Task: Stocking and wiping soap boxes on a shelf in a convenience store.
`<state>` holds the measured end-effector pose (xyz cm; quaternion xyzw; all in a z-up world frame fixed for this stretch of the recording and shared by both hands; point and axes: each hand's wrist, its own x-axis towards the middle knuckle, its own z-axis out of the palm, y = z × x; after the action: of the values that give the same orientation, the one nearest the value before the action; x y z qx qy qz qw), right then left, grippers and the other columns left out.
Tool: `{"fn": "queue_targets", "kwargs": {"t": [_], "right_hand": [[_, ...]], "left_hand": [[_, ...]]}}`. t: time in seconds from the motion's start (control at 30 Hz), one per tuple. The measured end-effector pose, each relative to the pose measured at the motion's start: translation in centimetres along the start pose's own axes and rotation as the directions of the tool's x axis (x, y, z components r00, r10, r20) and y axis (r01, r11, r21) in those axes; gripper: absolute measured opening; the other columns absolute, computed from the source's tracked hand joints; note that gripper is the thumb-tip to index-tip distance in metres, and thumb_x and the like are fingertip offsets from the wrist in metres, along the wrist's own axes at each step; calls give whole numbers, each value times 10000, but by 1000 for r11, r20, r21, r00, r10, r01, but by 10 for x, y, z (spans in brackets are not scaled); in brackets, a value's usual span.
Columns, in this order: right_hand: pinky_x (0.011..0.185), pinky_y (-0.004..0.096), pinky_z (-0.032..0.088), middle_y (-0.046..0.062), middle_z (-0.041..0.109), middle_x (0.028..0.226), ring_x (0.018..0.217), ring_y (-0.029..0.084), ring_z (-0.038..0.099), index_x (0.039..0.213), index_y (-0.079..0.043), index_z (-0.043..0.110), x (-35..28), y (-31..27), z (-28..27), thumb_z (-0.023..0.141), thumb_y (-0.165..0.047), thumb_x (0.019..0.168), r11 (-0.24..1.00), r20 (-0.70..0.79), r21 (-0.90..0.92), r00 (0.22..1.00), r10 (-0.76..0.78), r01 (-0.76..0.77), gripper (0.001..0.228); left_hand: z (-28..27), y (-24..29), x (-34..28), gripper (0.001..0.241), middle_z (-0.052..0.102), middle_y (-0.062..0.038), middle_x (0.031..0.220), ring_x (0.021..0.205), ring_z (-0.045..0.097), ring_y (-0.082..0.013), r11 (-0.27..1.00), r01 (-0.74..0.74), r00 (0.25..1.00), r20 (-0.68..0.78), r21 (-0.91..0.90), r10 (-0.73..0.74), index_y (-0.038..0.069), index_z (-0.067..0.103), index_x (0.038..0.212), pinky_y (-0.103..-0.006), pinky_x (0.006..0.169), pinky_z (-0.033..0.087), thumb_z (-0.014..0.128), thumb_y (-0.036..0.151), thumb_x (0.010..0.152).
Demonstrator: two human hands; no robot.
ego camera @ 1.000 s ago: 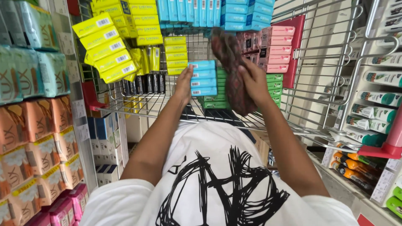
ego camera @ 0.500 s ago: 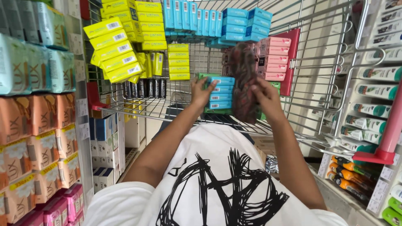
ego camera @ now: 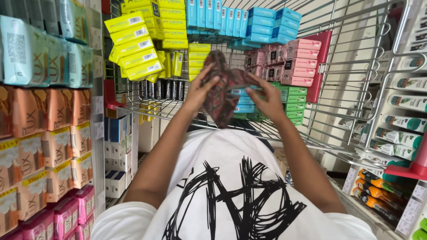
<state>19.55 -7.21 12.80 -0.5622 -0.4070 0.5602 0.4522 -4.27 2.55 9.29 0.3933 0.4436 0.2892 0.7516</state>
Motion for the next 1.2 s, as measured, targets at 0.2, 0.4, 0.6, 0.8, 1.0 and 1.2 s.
{"fn": "queue_targets", "kwargs": {"t": [0.2, 0.4, 0.6, 0.8, 1.0, 1.2], "right_hand": [[1107, 493, 371, 277, 320, 1585, 1423, 436, 352, 1558, -45, 274, 3, 5, -8, 1002, -414, 377, 461, 291, -850, 957, 8, 255, 1435], [1064, 442, 473, 168, 376, 1615, 1372, 382, 491, 1574, -126, 303, 13, 20, -8, 971, -313, 461, 424, 116, -905, 977, 177, 30, 1312], [1059, 447, 473, 179, 422, 1563, 1397, 359, 471, 1556, -116, 325, 15, 27, -10, 975, -347, 466, 413, 101, -910, 986, 131, 39, 1290], [1062, 438, 476, 198, 415, 1559, 1422, 361, 446, 1555, -81, 314, 13, 26, -5, 974, -332, 451, 431, 85, -902, 990, 111, 29, 1311], [1052, 428, 500, 170, 442, 1547, 1418, 347, 461, 1533, -62, 343, 14, 7, 1, 958, -281, 434, 372, 117, -927, 981, 154, 51, 1279], [1146, 455, 403, 234, 474, 1445, 1371, 413, 449, 1474, 13, 366, 18, 21, -2, 956, -343, 433, 397, 168, -903, 985, -26, 165, 1248]], "left_hand": [[-38, -30, 24, 596, 604, -109, 1505, 1356, 619, -242, 768, -281, 935, -18, 575, 355, 158, 483, 1545, -360, 1118, 497, 694, 330, 1015], [31, -94, 50, 521, 671, -198, 1330, 1207, 643, -384, 760, -142, 978, -29, 635, 207, 162, 550, 1504, -410, 996, 523, 665, 283, 1011], [1, -118, 2, 449, 721, -196, 1247, 1152, 715, -333, 706, -237, 970, 199, 667, 137, 84, 642, 1332, -389, 974, 551, 735, 214, 912], [-7, -88, 20, 426, 730, -149, 1241, 1137, 743, -280, 865, -51, 947, -250, 498, 199, 92, 596, 1373, -363, 983, 558, 700, 247, 990], [9, -113, 17, 398, 734, -178, 1223, 1124, 692, -259, 751, -1, 999, 31, 661, -26, 97, 658, 1358, -362, 971, 522, 675, 221, 980], [-55, -122, 15, 433, 729, -161, 1291, 1172, 709, -281, 931, 54, 989, 112, 360, -100, 126, 663, 1376, -358, 985, 556, 556, 145, 956]]}}
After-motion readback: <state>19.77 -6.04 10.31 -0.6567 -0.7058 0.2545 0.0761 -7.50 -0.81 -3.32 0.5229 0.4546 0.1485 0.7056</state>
